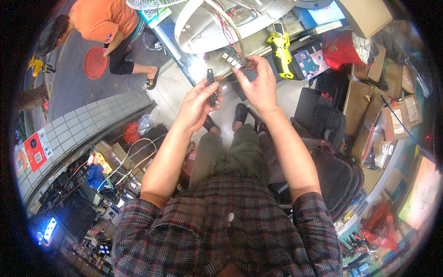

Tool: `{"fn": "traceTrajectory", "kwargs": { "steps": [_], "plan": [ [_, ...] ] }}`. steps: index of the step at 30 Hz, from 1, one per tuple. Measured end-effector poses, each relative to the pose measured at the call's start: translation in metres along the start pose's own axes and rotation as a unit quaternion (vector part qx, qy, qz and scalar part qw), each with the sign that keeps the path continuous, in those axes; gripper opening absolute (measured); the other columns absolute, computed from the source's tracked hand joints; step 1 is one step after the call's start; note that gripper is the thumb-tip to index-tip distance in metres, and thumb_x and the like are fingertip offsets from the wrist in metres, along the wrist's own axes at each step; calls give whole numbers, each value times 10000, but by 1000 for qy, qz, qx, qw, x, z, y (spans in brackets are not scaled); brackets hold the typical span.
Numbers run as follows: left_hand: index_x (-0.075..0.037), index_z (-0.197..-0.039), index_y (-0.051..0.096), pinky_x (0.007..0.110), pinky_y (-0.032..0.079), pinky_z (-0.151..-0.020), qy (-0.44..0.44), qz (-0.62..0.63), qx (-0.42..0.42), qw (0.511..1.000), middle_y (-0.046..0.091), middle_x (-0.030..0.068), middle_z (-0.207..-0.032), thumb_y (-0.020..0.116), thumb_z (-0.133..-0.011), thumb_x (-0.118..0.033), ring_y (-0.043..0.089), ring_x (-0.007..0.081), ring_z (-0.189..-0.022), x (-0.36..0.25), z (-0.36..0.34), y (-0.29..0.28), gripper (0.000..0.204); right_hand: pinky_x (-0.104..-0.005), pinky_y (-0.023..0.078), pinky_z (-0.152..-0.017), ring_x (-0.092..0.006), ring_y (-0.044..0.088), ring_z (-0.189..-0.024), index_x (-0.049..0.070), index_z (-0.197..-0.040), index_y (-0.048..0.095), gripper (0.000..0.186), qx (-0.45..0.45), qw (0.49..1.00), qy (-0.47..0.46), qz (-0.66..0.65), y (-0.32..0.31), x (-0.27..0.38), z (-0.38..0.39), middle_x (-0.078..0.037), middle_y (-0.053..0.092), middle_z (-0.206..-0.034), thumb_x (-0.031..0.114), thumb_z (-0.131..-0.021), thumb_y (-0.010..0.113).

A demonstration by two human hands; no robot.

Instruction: The person repairs a ceiling fan by manipulating its internal wiring and components. They use pliers to strip wire insulation and connect wires to a small black electrical component, then reattach the component to the fan housing.

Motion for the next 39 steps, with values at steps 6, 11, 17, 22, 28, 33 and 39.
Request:
{"fn": "traceTrajectory", "kwargs": {
  "steps": [6, 11, 17, 22, 28, 33, 39],
  "plan": [
    [-91, -1320, 581, 263, 483, -740, -4, 11, -22, 1000, 606, -9, -984, 618, -1015, -282, 599, 100, -863, 23, 4, 3, 362, -410, 518, -794, -279, 647, -862, 60, -1164, 563, 507, -32, 998, 35, -36, -2, -11, 2, -107, 651, -951, 222, -777, 848],
    [-69, -1262, 583, 240, 443, -667, 9, 10, -36, 999, 611, 16, -978, 608, -1017, -292, 575, 113, -815, 19, 6, 11, 332, -404, 529, -796, -274, 658, -887, 63, -1190, 556, 529, -18, 998, 56, -36, 2, -8, 1, -107, 662, -982, 227, -780, 848],
    [-64, -1184, 593, 249, 416, -636, 27, 9, -42, 999, 628, 51, -1012, 610, -1016, -288, 522, 109, -733, 9, 1, 7, 281, -398, 538, -817, -283, 669, -933, 50, -1209, 553, 548, 2, 996, 54, -75, 2, -8, 3, -128, 675, -1048, 253, -791, 844],
    [-44, -1186, 610, 266, 476, -694, 16, 26, -34, 999, 653, 80, -1053, 586, -1029, -279, 614, 156, -835, -1, -3, 13, 284, -406, 536, -836, -285, 671, -956, 40, -1223, 554, 552, 11, 997, 70, -44, -7, -5, 5, -143, 665, -1103, 273, -806, 830],
    [-25, -1287, 606, 295, 495, -705, -29, 76, 35, 996, 669, 87, -1040, 532, -1047, -339, 625, 177, -857, -1, 1, 28, 402, -385, 525, -835, -275, 656, -964, 38, -1187, 587, 423, -21, 995, 74, -60, -39, 23, 33, -137, 643, -1100, 192, -848, 788],
    [-7, -1338, 583, 290, 484, -715, -81, 147, 105, 980, 671, 81, -1050, 391, -1080, -400, 615, 174, -874, 10, 10, 50, 508, -340, 520, -793, -229, 651, -890, 12, -1126, 616, 232, 38, 977, 125, -171, -40, 35, 67, -128, 657, -1033, 123, -934, 686],
    [-14, -1351, 569, 308, 495, -792, -72, 127, 112, 983, 663, 88, -1098, 413, -1083, -373, 616, 183, -948, 23, 11, 64, 475, -303, 514, -761, -159, 634, -827, 2, -1104, 624, 172, 34, 955, 180, -234, -41, 15, 88, -96, 675, -984, 105, -967, 636]
  ]
}}
Point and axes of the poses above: each hand's wrist, its own z-axis away from the middle knuckle, its own y-axis out of the palm, x = y × z, the point moved 9 cm from there along -z, towards the middle knuckle
